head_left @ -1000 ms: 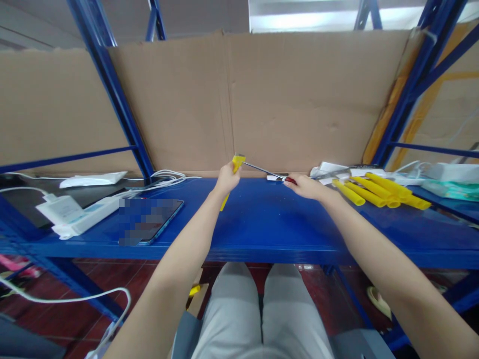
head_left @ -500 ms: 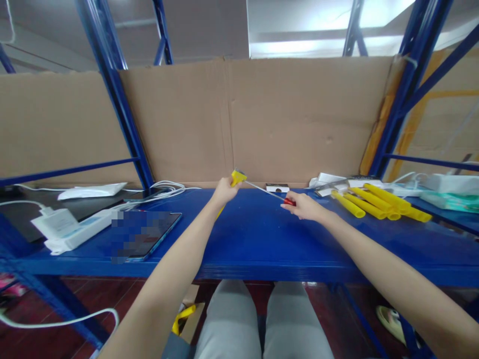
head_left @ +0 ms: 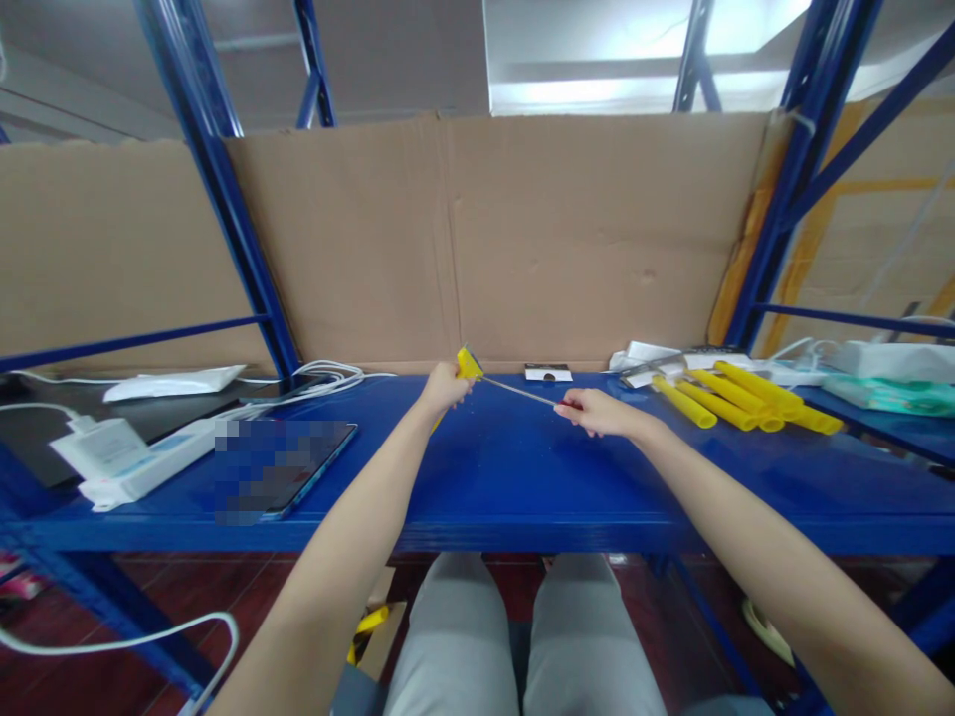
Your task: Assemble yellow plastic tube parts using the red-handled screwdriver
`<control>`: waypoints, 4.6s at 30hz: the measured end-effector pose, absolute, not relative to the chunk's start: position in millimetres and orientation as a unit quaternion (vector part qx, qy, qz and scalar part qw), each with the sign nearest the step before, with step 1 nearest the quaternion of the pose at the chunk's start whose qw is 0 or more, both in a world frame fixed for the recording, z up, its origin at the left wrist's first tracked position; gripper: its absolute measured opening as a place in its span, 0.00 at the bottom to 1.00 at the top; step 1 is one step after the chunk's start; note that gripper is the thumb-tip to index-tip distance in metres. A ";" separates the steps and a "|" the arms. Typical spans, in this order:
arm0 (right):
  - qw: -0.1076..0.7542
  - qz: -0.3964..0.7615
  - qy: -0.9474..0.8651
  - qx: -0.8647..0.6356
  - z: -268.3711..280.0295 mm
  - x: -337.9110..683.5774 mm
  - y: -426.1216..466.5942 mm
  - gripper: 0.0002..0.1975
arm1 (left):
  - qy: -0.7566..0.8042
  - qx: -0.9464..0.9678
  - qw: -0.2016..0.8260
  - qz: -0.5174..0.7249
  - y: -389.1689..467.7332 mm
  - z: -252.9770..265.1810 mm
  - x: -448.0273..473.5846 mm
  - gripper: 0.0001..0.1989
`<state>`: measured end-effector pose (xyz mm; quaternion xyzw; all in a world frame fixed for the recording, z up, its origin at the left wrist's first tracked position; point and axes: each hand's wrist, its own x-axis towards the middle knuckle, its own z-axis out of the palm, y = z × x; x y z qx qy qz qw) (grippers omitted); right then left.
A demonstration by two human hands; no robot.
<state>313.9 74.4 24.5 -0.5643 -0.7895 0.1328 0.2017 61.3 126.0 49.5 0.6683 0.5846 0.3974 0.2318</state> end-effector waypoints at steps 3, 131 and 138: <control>0.207 0.153 -0.774 -0.578 21.0 313.2 74.3 0.10 | 0.583 0.667 0.237 0.398 124.7 49.6 61.5 0.06; 0.163 0.004 -0.816 -0.554 20.1 322.8 83.6 0.06 | 0.613 0.688 0.218 0.321 118.1 50.9 62.1 0.07; 0.167 0.024 -0.817 -0.551 18.9 323.5 86.3 0.08 | 0.614 0.692 0.199 0.323 123.1 47.5 62.3 0.04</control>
